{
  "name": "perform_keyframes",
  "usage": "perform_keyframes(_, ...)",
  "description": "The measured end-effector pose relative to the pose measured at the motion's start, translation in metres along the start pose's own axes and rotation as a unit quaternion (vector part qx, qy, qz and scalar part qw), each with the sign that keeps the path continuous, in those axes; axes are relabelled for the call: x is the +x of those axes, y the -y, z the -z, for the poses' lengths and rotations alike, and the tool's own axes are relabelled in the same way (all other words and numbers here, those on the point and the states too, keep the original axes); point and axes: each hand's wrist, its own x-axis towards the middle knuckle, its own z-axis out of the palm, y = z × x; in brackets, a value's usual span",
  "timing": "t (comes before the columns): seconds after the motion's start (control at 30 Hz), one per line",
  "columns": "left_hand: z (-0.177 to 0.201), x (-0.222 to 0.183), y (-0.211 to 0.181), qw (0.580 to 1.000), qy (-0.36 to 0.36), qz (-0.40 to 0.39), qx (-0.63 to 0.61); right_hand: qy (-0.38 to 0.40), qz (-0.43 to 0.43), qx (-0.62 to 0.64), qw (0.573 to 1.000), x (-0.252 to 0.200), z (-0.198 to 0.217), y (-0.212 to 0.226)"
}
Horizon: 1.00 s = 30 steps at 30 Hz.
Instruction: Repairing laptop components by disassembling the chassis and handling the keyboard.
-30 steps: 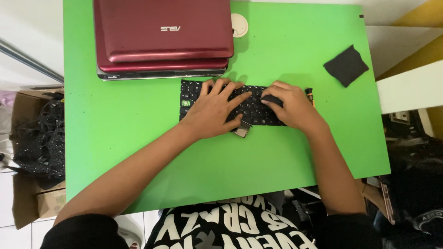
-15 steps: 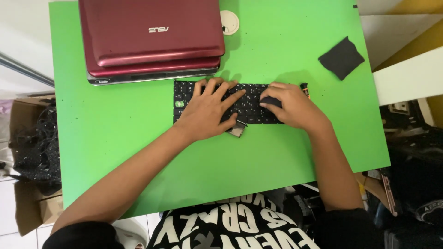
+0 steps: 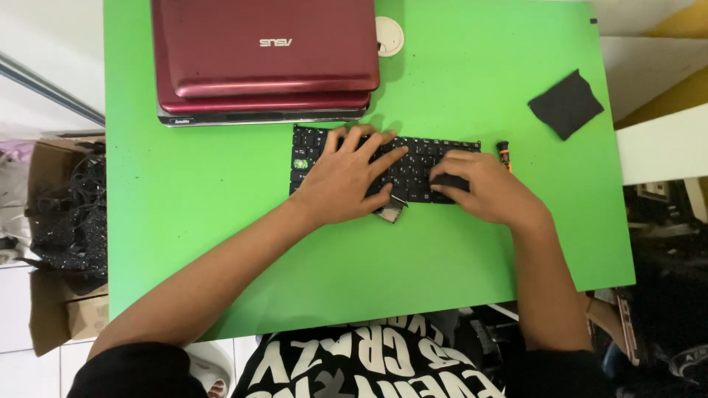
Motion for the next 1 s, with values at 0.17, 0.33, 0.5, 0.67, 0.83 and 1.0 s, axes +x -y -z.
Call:
perform_keyframes(0.17, -0.004, -0.001, 0.001, 1.0, -0.011, -0.01, 0.004, -0.135, -0.014, -0.12, 0.983, -0.016, 0.002, -0.051)
perform_keyframes(0.33, -0.005, 0.001, -0.003, 0.999, -0.03, 0.004, 0.02, -0.317, -0.019, -0.139, 0.938, -0.024, 0.023, -0.057)
perform_keyframes(0.5, 0.01, -0.006, -0.015, 0.998, 0.004, 0.007, 0.07, -0.404, -0.032, -0.03, 0.914, -0.024, 0.024, -0.054)
perform_keyframes(0.67, 0.007, -0.004, -0.012, 0.998, 0.017, 0.041, 0.05, -0.418, -0.049, 0.011, 0.907, -0.023, 0.021, -0.06)
perform_keyframes(0.83, 0.028, -0.001, -0.01, 0.996, 0.056, 0.058, 0.029, -0.432, -0.078, 0.063, 0.896, -0.02, 0.019, -0.058)
perform_keyframes(1.0, 0.067, 0.003, -0.01, 0.985, 0.13, 0.103, -0.051, -0.42, -0.115, 0.084, 0.896, -0.016, 0.009, -0.069)
